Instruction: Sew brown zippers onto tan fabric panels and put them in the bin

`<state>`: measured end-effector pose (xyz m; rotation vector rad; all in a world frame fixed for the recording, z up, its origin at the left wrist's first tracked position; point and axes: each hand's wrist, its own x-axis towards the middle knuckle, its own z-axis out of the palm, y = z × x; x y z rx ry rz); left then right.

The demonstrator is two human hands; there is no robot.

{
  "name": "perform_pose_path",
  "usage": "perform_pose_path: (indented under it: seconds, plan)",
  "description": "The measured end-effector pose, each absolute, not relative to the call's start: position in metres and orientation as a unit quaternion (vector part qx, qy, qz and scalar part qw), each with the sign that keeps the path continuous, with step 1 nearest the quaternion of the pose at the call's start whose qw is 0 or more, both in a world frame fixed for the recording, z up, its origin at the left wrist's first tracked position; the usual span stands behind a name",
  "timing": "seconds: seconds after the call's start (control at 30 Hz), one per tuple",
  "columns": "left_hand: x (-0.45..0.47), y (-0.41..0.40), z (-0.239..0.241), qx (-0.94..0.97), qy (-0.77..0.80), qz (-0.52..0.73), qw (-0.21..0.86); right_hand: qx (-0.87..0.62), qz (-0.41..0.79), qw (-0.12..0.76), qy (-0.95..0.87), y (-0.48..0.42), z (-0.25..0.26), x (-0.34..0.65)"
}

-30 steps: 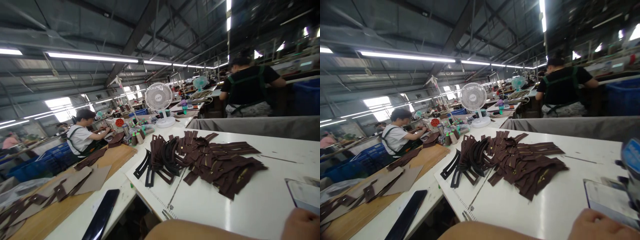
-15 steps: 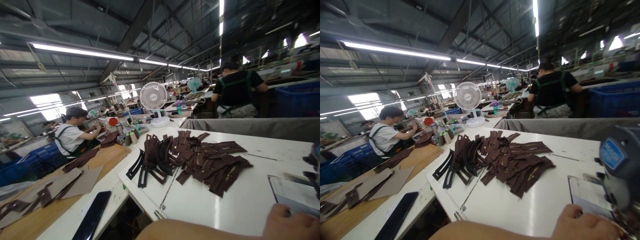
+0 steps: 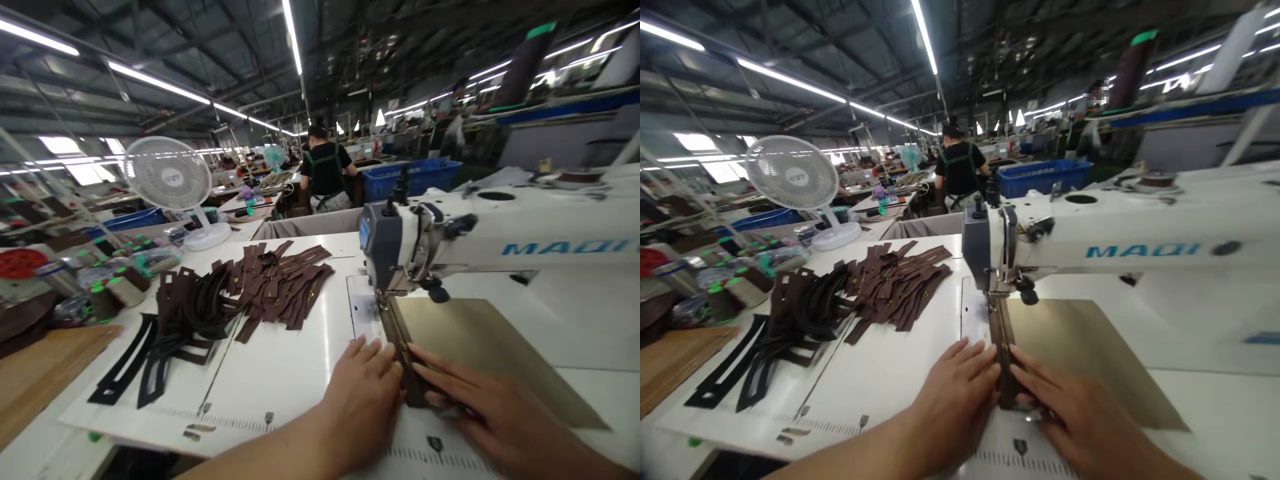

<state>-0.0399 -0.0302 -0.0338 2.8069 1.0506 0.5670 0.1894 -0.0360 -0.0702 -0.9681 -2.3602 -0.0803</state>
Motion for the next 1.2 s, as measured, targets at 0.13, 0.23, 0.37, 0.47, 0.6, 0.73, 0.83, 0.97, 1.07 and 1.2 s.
perform_pose_path:
  seconds: [0.13,0.23,0.37,0.47,0.6,0.73,0.83,0.97,1.07,1.2]
  plan:
    - [-0.042,-0.043,-0.041,0.924,0.326,0.192,0.048,-0.324,-0.111,0.268,-0.900,-0.053,-0.062,0.178]
    - [-0.044,-0.040,-0.034,0.924,0.326,0.176,0.094,-0.312,-0.092,0.274,-0.905,-0.049,-0.048,0.176]
    - [-0.044,-0.023,-0.012,0.869,0.392,0.194,0.232,-0.435,0.117,0.232,-0.862,-0.029,-0.012,0.174]
    - [-0.037,-0.009,0.002,0.825,0.432,0.231,0.283,-0.502,0.180,0.202,-0.821,-0.011,0.013,0.171]
    - [-0.023,0.004,0.013,0.799,0.456,0.273,0.281,-0.496,0.194,0.201,-0.822,0.000,0.026,0.171]
    - [-0.017,0.013,0.022,0.797,0.467,0.282,0.259,-0.512,0.162,0.199,-0.820,-0.002,0.022,0.177]
    - [-0.018,0.020,0.029,0.801,0.468,0.282,0.244,-0.519,0.072,0.181,-0.832,-0.004,0.015,0.180]
    - [-0.018,0.027,0.036,0.817,0.455,0.272,0.227,-0.513,-0.053,0.171,-0.839,0.001,0.013,0.178]
    - [-0.019,0.030,0.040,0.828,0.449,0.266,0.205,-0.513,-0.071,0.174,-0.837,0.006,0.020,0.176]
    - [-0.022,0.023,0.032,0.844,0.437,0.258,0.170,-0.503,-0.084,0.177,-0.842,0.000,0.016,0.175]
